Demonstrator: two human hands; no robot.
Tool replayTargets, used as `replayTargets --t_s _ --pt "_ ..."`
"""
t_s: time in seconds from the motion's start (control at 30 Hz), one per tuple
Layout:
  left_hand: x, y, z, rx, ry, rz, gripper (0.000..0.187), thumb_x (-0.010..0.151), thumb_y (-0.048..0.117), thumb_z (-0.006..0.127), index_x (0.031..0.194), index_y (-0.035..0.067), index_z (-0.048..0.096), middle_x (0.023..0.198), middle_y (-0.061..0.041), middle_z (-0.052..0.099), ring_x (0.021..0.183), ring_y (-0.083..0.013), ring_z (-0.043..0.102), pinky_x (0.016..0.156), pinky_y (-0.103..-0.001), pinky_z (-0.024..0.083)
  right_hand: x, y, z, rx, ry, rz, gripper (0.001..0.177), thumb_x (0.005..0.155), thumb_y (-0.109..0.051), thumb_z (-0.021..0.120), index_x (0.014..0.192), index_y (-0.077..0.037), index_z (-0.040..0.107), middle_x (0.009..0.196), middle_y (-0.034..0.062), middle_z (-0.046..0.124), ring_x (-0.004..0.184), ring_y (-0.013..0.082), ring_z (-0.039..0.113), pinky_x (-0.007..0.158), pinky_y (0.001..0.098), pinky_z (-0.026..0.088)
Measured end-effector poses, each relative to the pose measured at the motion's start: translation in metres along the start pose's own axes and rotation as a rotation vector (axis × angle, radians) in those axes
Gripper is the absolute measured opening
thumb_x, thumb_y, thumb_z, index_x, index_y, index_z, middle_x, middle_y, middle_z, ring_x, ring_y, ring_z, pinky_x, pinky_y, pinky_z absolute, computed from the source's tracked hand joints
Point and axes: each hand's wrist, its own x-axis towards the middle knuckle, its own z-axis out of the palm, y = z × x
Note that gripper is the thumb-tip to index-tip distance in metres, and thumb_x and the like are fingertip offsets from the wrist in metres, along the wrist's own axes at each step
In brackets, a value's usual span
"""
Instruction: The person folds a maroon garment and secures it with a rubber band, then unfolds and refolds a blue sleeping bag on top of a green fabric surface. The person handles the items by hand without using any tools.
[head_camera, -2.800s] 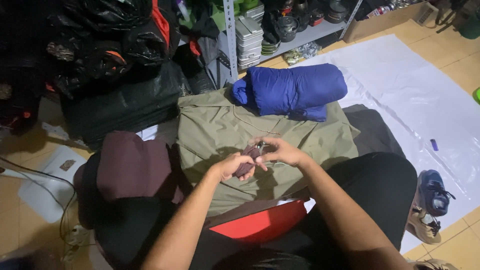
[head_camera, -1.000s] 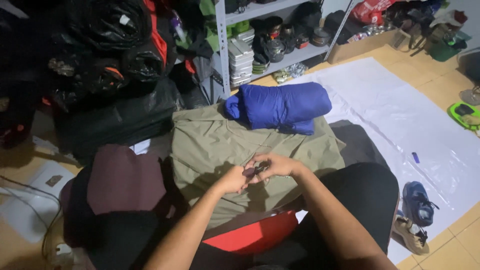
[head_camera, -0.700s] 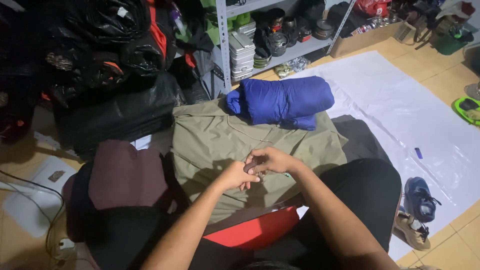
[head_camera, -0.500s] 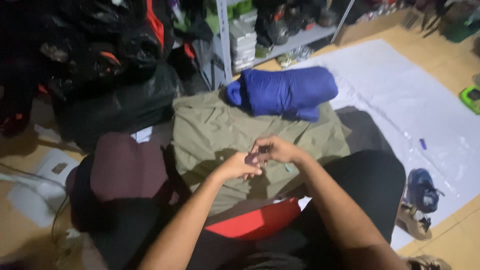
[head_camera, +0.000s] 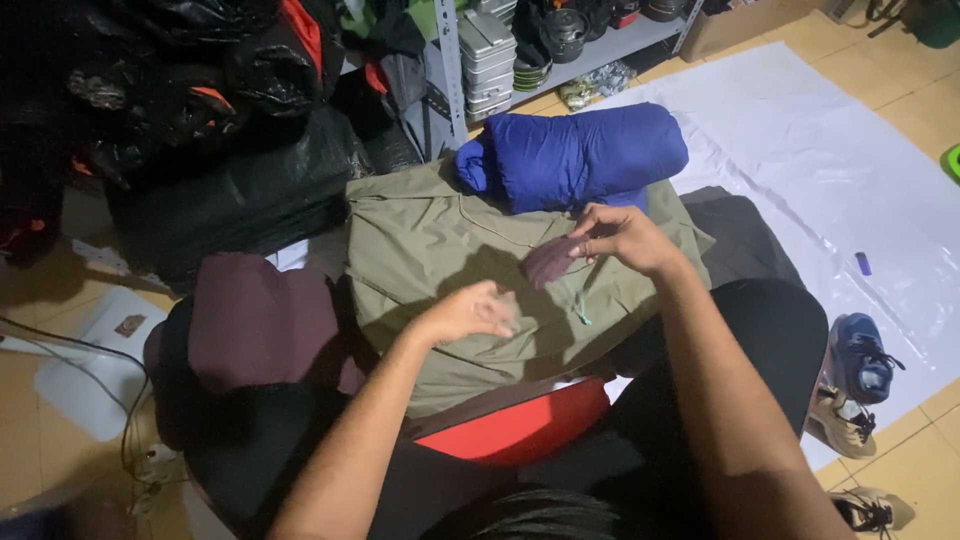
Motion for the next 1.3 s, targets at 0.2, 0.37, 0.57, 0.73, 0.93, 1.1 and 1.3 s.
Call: replayTargets --t_s 0.2,0.37,0.57,0.73,0.93,1.1,1.3 --pt "0.004 0.040 0.021 -0.080 0.163 -0.016 0.081 0.091 0.057 0.071 0.150 0.006 0.049 0.149 -0.032 0.049 0.144 -0.0481 0.041 0.120 -0.055 0.034 -0.003 0.010 0.046 -0.141 -0.281 -0.114 0.027 0.074 -0.003 0.090 0.099 -0.004 0.080 0.088 0.0097 0.070 0.086 0.0205 0.065 0.079 0.0403 0.054" --pt "-0.001 0.035 0.034 -0.001 0.092 -0.121 0.048 0.084 0.042 0.078 0.117 0.009 0.067 0.109 -0.014 0.071 0.106 -0.0267 0.065 0.096 -0.039 0.051 0.008 0.017 0.088 -0.111 -0.401 -0.082 0.023 0.077 0.001 0.084 0.098 -0.004 0.079 0.084 0.0090 0.064 0.078 0.0191 0.059 0.067 0.0372 0.053" --pt "0.014 0.000 0.025 0.032 0.201 -0.155 0.027 0.080 0.033 0.084 0.081 0.008 0.074 0.064 -0.007 0.071 0.055 -0.0168 0.070 0.056 -0.029 0.055 0.001 -0.003 0.091 -0.020 -0.321 0.162 0.032 0.083 0.000 0.073 0.115 -0.002 0.069 0.097 0.0108 0.063 0.072 0.0190 0.062 0.050 0.0291 0.053" --pt "0.008 0.015 0.022 0.217 0.297 -0.157 0.039 0.081 0.038 0.084 0.098 0.005 0.074 0.089 -0.013 0.076 0.084 -0.0266 0.075 0.070 -0.033 0.056 0.002 0.007 0.093 -0.072 -0.276 0.231 0.017 0.094 -0.017 0.064 0.104 -0.004 0.068 0.087 0.0052 0.060 0.064 0.0130 0.056 0.047 0.0278 0.044" --pt "0.029 -0.013 0.034 0.510 0.464 -0.019 0.031 0.076 0.035 0.077 0.083 0.005 0.068 0.076 -0.016 0.071 0.081 -0.0350 0.073 0.069 -0.041 0.056 -0.003 0.010 0.096 -0.213 -0.362 0.190 0.021 0.089 -0.024 0.075 0.089 -0.003 0.073 0.074 0.0090 0.070 0.072 0.0188 0.066 0.061 0.0314 0.050" --pt "0.017 0.005 0.030 0.372 0.425 0.034 0.043 0.074 0.046 0.079 0.082 0.007 0.064 0.073 -0.015 0.069 0.077 -0.0314 0.071 0.064 -0.038 0.051 -0.003 -0.004 0.093 -0.200 -0.361 0.203 0.016 0.093 -0.020 0.069 0.082 -0.008 0.070 0.068 0.0016 0.061 0.066 0.0168 0.054 0.063 0.0320 0.044" --pt "-0.009 0.040 0.027 0.193 0.250 -0.015 0.037 0.093 0.044 0.062 0.084 0.008 0.059 0.069 -0.009 0.066 0.070 -0.0224 0.064 0.062 -0.034 0.047 -0.003 -0.003 0.085 -0.066 -0.385 0.270 0.016 0.095 -0.018 0.069 0.082 -0.009 0.072 0.069 -0.0007 0.062 0.064 0.0124 0.050 0.061 0.0274 0.039"
